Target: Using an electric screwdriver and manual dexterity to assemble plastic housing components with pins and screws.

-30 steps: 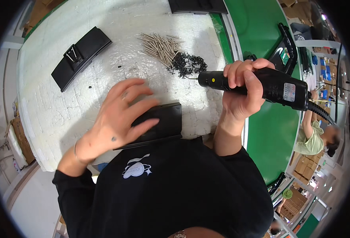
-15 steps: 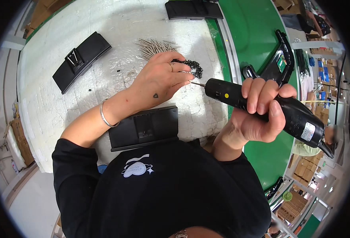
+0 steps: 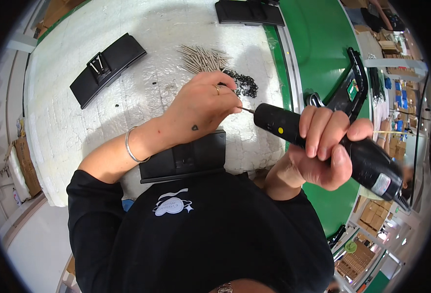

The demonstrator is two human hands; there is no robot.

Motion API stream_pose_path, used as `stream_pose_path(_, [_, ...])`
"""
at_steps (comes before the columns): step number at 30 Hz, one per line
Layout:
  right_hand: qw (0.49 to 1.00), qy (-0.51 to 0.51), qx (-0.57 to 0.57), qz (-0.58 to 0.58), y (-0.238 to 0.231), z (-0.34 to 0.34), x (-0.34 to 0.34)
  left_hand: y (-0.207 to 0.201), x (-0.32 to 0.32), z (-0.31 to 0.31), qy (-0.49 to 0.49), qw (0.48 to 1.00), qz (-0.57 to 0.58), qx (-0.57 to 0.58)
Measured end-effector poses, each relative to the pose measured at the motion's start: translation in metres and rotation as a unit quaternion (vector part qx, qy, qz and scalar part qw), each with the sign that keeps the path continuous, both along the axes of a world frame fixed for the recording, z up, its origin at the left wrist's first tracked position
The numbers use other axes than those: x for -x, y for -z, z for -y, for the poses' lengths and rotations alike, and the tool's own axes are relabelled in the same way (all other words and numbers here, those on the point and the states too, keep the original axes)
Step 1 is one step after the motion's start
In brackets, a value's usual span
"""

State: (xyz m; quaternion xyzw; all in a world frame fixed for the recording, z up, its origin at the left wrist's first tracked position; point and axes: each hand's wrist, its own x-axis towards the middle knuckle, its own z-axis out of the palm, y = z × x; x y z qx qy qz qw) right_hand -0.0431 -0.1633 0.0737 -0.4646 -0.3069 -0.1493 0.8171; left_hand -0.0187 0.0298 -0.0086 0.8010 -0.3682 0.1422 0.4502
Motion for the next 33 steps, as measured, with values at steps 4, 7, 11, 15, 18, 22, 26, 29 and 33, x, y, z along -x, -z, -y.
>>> stream_pose_path(4, [0.998, -0.037, 0.040, 0.026, -0.001, -0.007, 0.005, -0.006, 0.003, -0.006, -0.012, 0.998, 0.053, -0.041])
stream_pose_path(7, [0.999, -0.046, 0.026, 0.002, 0.003, -0.011, 0.008, 0.001, 0.012, -0.012, 0.004, 0.999, -0.020, -0.033])
stream_pose_path(11, [0.999, -0.028, -0.014, -0.024, 0.003, -0.014, 0.006, 0.000, 0.015, -0.017, 0.024, 0.996, -0.086, -0.010])
stream_pose_path(15, [0.998, -0.063, 0.008, -0.007, 0.001, -0.014, 0.005, -0.002, 0.015, -0.022, 0.055, 0.989, -0.138, 0.000])
stream_pose_path(18, [0.998, -0.048, 0.019, -0.023, 0.005, -0.014, 0.009, -0.006, 0.005, -0.021, 0.009, 0.997, -0.073, 0.012])
stream_pose_path(22, [0.998, -0.031, 0.051, -0.005, 0.005, -0.008, 0.004, -0.009, -0.066, -0.060, -0.051, 0.978, -0.023, -0.201])
stream_pose_path(26, [0.999, -0.011, 0.020, -0.032, -0.005, -0.010, 0.011, 0.000, -0.107, -0.075, -0.061, 0.942, -0.014, -0.330])
stream_pose_path(29, [0.999, -0.002, 0.024, -0.039, -0.002, -0.004, 0.017, 0.001, -0.110, -0.071, -0.040, 0.945, -0.036, -0.324])
stream_pose_path(33, [0.999, -0.002, 0.018, -0.049, 0.002, -0.002, 0.020, 0.001, -0.103, -0.069, -0.048, 0.946, -0.048, -0.316])
